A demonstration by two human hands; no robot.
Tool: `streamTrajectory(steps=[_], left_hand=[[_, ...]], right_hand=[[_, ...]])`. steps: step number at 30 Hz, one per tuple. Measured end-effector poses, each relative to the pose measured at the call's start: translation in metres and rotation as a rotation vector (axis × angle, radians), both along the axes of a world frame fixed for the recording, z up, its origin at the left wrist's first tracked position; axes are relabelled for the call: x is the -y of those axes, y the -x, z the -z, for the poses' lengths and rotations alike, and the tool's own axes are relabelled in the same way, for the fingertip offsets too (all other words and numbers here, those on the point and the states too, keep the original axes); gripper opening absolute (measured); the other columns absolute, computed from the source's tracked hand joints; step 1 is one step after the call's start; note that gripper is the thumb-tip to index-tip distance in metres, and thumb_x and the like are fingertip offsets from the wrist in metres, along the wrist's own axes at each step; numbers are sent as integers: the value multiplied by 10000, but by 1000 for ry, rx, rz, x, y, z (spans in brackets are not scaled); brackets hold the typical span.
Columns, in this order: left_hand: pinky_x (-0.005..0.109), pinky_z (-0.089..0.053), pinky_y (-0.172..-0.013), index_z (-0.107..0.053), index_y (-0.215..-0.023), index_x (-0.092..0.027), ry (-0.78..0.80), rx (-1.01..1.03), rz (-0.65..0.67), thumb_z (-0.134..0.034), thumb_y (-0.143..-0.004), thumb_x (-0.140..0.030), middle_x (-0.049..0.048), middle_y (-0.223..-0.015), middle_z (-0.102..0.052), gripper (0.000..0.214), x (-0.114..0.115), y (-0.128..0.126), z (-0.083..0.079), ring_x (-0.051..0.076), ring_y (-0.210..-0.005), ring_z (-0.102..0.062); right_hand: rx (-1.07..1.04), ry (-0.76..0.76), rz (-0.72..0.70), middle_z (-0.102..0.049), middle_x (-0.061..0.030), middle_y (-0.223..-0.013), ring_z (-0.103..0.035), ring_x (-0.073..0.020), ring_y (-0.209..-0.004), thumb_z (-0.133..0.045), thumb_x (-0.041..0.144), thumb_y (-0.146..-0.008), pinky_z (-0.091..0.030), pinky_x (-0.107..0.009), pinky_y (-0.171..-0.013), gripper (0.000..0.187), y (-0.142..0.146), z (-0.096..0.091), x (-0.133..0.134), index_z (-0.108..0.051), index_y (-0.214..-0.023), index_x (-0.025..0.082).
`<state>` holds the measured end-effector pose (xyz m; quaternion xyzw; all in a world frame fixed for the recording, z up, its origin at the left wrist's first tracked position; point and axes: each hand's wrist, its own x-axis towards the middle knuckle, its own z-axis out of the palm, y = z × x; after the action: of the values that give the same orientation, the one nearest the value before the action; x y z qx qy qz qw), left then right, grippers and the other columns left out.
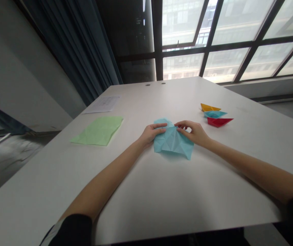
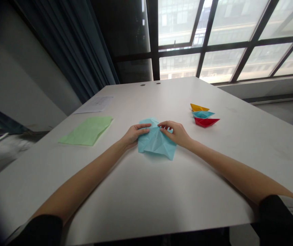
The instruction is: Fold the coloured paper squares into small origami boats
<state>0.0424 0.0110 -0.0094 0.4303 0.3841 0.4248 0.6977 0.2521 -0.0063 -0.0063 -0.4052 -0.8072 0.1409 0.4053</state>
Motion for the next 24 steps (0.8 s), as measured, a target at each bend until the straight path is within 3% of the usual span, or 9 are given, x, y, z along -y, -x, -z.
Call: streamTrajectory(steps=[8,11,15,17,20,22,24], left_hand=[[237,-442,-649,-707,-786,-132,-38,-6,-159,-752,-560,-312,42,-711,-672,292,-5,0,1,110,-642,-567],[223,-412,-611,-703,-773,-145,-38,-108,-198,-706,-564,-254,16,-669,-638,235,-7,3,0,85,-591,-522],[250,-412,-607,-700,-787,-160,-75,-373,-133,-604,-604,-212,5,-652,-592,213,-9,8,-3,97,-586,-502],[300,-432,-672,-710,-784,-173,-264,-592,-151,-592,-649,-266,25,-711,-593,201,-8,10,-8,141,-684,-531],[407,-382,-886,-722,-755,-217,-785,-962,-262,-644,-669,-381,65,-968,-583,201,-3,12,-20,232,-986,-495],[433,-328,-960,-718,-806,-243,-1080,-1092,-189,-671,-663,-430,70,-1139,-542,240,1,12,-28,261,-1111,-434],[399,-351,-953,-699,-895,-238,-1226,-1119,-33,-657,-696,-416,66,-1135,-578,271,5,12,-34,239,-1093,-477]], right_hand=[[11,8,3,-668,-21,-785,-598,-144,-709,-525,236,-795,-468,-272,-654,150,-1,-3,0,-630,-891,190],[19,4,1,-667,-22,-784,-597,-146,-709,-520,235,-794,-468,-277,-655,149,-2,-3,0,-628,-889,193],[41,-1,-16,-670,-26,-803,-597,-147,-711,-510,233,-800,-468,-282,-653,151,-2,-3,0,-624,-893,198],[50,-1,-32,-670,-29,-818,-597,-146,-713,-505,229,-804,-468,-280,-652,149,-2,-3,0,-622,-892,199],[67,-14,-57,-664,-32,-825,-595,-143,-720,-499,224,-810,-468,-275,-654,154,-1,-4,1,-618,-903,198],[75,-31,-68,-658,-32,-825,-594,-141,-724,-493,216,-812,-470,-268,-651,159,0,-4,2,-615,-913,198],[79,-48,-77,-655,-34,-830,-595,-140,-729,-489,209,-815,-473,-262,-645,160,1,-5,3,-611,-918,197]])
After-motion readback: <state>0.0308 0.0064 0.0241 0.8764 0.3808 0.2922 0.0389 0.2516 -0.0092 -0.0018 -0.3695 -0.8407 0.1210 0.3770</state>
